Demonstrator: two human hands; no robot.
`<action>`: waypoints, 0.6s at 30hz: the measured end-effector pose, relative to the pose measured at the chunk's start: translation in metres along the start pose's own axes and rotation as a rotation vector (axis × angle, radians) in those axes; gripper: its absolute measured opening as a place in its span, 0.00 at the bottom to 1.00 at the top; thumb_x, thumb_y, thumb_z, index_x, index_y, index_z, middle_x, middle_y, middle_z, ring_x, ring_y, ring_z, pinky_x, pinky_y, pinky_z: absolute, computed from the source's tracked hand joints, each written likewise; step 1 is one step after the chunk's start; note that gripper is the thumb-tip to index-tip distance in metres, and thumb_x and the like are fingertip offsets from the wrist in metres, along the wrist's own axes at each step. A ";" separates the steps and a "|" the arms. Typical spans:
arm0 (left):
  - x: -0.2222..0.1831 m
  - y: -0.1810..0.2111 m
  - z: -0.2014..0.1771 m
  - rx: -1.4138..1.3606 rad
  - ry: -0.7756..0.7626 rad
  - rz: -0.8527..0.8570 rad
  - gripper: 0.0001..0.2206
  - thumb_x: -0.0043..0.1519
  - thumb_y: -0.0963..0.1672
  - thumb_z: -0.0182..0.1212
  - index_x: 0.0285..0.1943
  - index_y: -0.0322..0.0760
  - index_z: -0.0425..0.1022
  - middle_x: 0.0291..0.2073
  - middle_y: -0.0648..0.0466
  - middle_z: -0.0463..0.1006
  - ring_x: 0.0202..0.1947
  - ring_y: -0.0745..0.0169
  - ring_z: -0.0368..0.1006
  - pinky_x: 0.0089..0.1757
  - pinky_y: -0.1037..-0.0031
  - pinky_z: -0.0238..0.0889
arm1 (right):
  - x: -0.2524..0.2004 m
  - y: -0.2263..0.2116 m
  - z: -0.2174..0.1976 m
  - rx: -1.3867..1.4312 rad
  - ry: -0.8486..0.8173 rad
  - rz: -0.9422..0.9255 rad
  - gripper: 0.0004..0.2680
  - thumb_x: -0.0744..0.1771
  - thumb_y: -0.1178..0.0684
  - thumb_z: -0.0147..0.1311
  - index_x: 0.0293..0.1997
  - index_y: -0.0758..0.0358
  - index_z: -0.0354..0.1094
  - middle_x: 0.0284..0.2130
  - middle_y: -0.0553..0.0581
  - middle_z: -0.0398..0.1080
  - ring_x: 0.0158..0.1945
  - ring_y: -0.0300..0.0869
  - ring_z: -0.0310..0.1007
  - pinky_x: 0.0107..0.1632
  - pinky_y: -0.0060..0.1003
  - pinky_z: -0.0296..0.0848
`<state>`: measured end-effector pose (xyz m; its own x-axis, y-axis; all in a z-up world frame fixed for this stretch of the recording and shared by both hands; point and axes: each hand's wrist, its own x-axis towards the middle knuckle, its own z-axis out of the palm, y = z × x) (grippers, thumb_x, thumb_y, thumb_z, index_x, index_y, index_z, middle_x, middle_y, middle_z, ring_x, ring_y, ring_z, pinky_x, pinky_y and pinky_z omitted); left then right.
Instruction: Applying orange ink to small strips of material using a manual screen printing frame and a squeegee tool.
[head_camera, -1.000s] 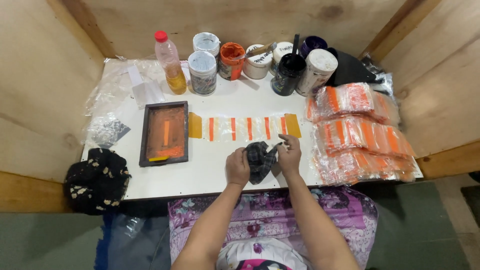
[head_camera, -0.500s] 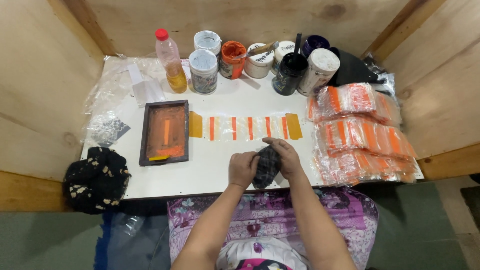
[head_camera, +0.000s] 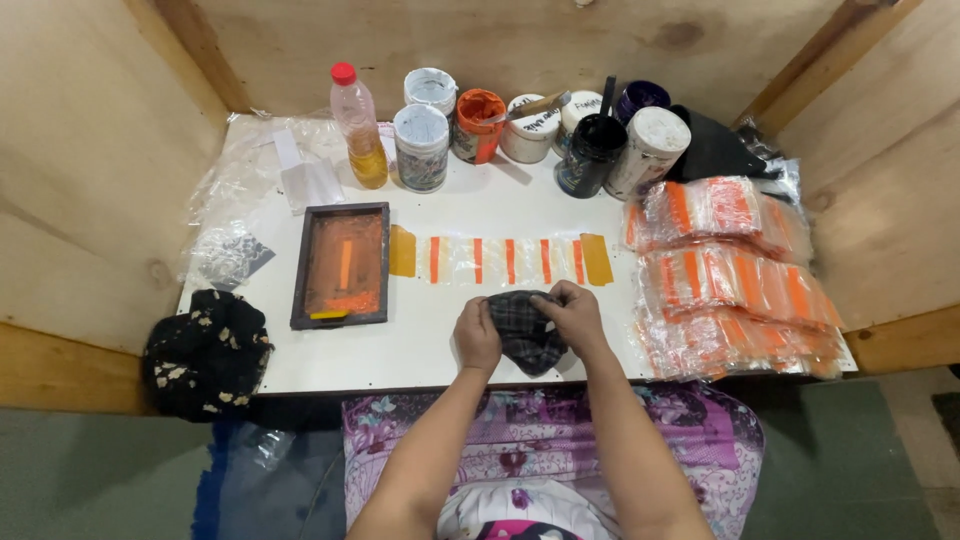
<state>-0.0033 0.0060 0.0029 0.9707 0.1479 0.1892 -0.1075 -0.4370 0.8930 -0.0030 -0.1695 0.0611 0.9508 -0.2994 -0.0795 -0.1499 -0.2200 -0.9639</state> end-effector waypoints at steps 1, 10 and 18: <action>0.000 0.003 -0.002 0.000 0.000 0.000 0.12 0.72 0.47 0.39 0.45 0.44 0.71 0.27 0.50 0.75 0.33 0.47 0.76 0.40 0.60 0.70 | 0.000 -0.001 -0.004 0.000 0.000 0.000 0.06 0.60 0.58 0.70 0.26 0.62 0.74 0.15 0.50 0.63 0.24 0.37 0.64 0.30 0.32 0.62; 0.000 0.005 0.007 0.220 -0.133 0.275 0.10 0.68 0.51 0.51 0.36 0.52 0.75 0.18 0.60 0.69 0.26 0.63 0.72 0.39 0.72 0.67 | -0.013 -0.027 -0.001 0.856 -0.282 -0.016 0.03 0.66 0.63 0.56 0.36 0.59 0.69 0.61 0.59 0.71 0.66 0.47 0.68 0.57 0.36 0.71; 0.007 0.003 -0.038 0.531 -0.062 0.273 0.10 0.58 0.46 0.62 0.46 0.45 0.79 0.53 0.52 0.74 0.61 0.44 0.65 0.57 0.55 0.59 | 0.007 -0.018 0.033 0.000 -0.356 -0.123 0.22 0.62 0.66 0.61 0.64 0.56 0.69 0.50 0.64 0.76 0.56 0.47 0.74 0.59 0.45 0.73</action>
<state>-0.0051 0.0393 0.0223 0.9357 -0.0771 0.3444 -0.2480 -0.8379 0.4863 0.0148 -0.1371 0.0692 0.9965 0.0704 -0.0459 -0.0282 -0.2338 -0.9719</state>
